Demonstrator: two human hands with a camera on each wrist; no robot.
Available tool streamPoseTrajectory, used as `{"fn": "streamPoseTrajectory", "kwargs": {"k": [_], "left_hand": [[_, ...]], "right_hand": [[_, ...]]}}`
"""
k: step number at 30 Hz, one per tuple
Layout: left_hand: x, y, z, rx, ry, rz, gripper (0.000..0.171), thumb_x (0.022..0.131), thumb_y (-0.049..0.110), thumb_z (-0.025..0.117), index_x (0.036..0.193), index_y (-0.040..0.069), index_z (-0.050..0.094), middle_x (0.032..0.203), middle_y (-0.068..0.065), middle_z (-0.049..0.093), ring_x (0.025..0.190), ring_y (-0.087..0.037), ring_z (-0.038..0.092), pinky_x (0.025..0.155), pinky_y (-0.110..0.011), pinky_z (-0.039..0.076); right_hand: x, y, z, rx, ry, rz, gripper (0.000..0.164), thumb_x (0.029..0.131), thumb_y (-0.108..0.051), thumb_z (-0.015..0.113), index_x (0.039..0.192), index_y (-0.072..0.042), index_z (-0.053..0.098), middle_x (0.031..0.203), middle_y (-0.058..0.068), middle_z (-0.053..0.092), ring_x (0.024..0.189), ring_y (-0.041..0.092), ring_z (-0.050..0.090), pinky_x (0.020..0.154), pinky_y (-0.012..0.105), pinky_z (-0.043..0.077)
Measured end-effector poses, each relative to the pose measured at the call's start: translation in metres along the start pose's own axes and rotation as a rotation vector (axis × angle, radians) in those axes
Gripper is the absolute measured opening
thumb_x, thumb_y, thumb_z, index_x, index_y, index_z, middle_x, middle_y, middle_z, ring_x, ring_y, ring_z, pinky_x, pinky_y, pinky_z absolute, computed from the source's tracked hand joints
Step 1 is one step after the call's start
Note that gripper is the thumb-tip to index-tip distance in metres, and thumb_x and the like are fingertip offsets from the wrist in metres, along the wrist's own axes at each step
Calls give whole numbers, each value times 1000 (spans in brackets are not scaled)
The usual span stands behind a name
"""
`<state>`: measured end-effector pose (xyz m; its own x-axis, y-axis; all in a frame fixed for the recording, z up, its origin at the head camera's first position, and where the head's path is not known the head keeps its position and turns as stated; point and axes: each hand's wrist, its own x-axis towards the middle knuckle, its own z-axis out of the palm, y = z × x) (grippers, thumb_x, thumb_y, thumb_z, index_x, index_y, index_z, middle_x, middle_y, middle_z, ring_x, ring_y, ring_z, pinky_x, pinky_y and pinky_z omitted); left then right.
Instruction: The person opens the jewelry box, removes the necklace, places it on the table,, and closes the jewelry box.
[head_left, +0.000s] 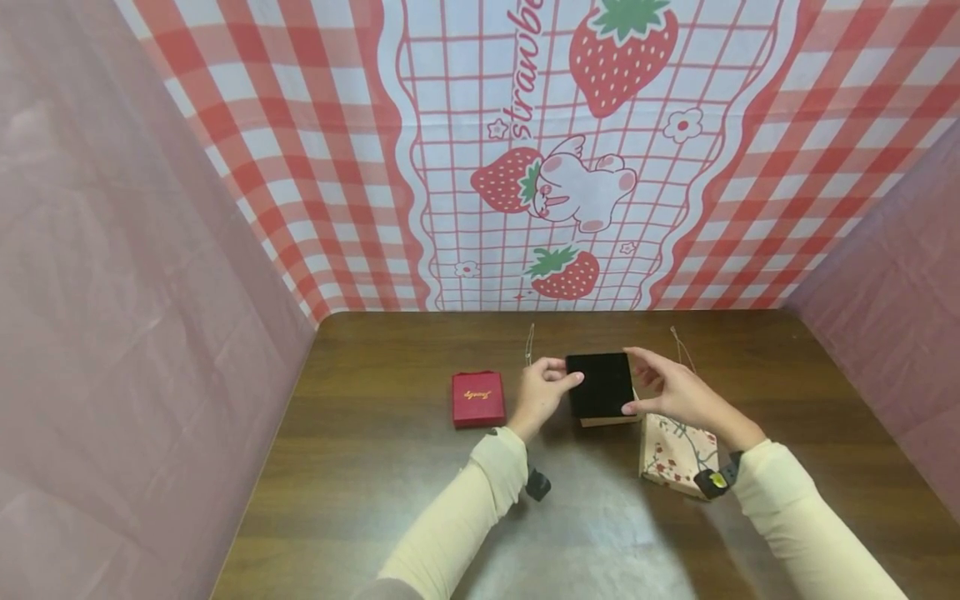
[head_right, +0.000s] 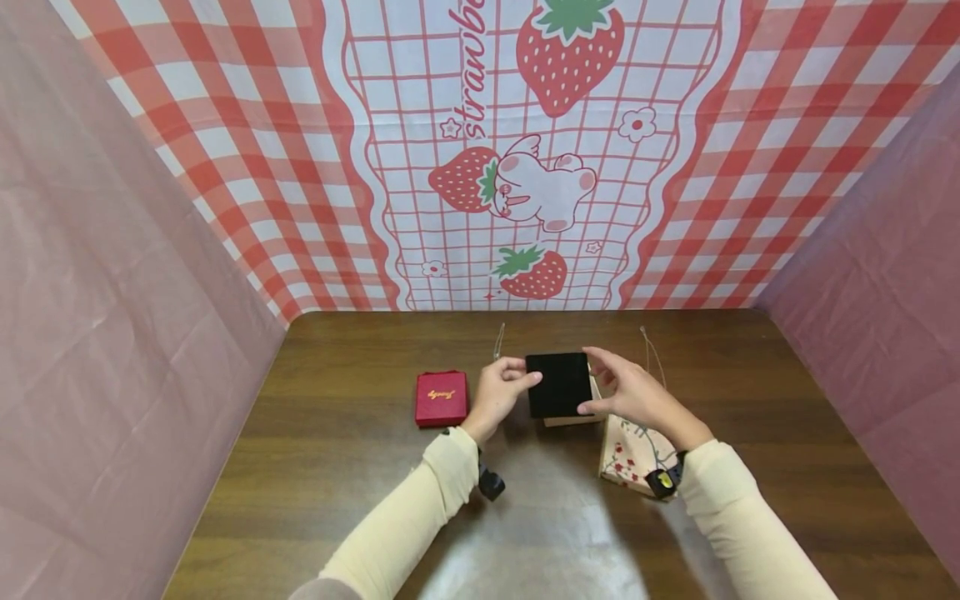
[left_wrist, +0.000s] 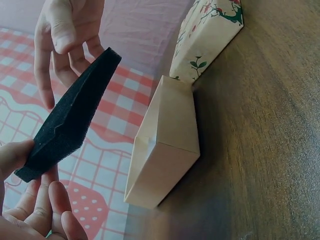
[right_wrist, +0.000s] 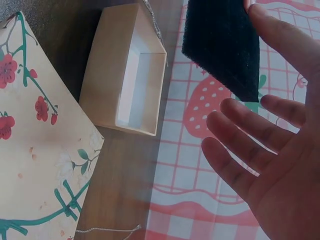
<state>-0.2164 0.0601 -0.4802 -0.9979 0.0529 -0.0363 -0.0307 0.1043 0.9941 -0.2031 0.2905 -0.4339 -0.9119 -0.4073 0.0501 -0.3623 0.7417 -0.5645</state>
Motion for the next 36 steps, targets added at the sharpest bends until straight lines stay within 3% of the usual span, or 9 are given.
{"fn": "streamPoseTrajectory", "kwargs": {"k": [13, 22, 36], "left_hand": [[1, -3, 1, -16, 0, -16, 34, 81, 21, 78, 106, 1, 67, 90, -14, 73, 70, -3, 56, 61, -17, 44], [1, -2, 1, -19, 0, -13, 32, 82, 21, 78, 105, 2, 67, 89, -13, 73, 70, -4, 56, 61, -18, 44], [1, 2, 0, -34, -1, -7, 34, 83, 21, 78, 109, 3, 65, 84, -14, 71, 67, -5, 53, 59, -18, 42]], "right_hand": [[2, -4, 9, 23, -15, -5, 103, 66, -25, 90, 147, 0, 31, 101, 15, 60, 90, 24, 60, 77, 46, 54], [3, -8, 14, -11, -25, -1, 108, 64, -17, 90, 148, 4, 26, 98, 13, 54, 83, 16, 54, 67, 27, 49], [2, -10, 19, -96, 0, 11, 114, 63, -21, 91, 151, 2, 22, 105, 17, 54, 84, 21, 55, 64, 28, 46]]}}
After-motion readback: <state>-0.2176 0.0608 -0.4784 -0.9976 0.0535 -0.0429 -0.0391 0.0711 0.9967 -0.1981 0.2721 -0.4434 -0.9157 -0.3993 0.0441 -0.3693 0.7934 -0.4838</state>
